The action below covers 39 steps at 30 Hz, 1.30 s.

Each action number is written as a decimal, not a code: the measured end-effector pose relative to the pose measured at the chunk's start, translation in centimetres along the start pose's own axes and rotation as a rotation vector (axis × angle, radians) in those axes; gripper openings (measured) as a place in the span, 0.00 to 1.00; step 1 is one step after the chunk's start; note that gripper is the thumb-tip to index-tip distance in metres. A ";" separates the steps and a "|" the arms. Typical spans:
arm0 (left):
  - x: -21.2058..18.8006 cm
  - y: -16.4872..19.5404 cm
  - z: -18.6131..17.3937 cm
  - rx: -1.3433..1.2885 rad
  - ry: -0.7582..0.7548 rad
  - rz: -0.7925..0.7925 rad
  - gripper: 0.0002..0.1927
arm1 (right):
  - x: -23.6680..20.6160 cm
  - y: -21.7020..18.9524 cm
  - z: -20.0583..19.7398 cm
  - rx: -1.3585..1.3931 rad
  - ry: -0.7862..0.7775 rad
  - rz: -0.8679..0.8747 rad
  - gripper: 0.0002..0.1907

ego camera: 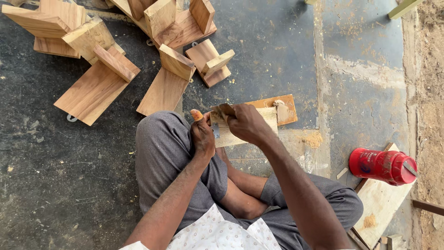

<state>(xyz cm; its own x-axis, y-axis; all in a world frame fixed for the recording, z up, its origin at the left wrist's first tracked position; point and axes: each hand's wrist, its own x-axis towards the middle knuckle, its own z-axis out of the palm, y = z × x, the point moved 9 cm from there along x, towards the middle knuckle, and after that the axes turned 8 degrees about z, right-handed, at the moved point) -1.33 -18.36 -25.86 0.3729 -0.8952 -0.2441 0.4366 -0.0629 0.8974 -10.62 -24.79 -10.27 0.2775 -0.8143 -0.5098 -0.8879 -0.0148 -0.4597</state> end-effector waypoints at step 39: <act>0.4 -1.1 0.1 -0.138 0.007 -0.117 0.59 | -6.4 -1.7 2.7 -0.638 0.095 -0.311 0.26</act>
<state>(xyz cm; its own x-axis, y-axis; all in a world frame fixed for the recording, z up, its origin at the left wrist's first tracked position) -1.75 -18.67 -26.87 0.3188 -0.8821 -0.3468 0.5856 -0.1044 0.8039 -9.90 -17.94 -8.18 0.5453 -0.7637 -0.3455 -0.8224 -0.5673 -0.0440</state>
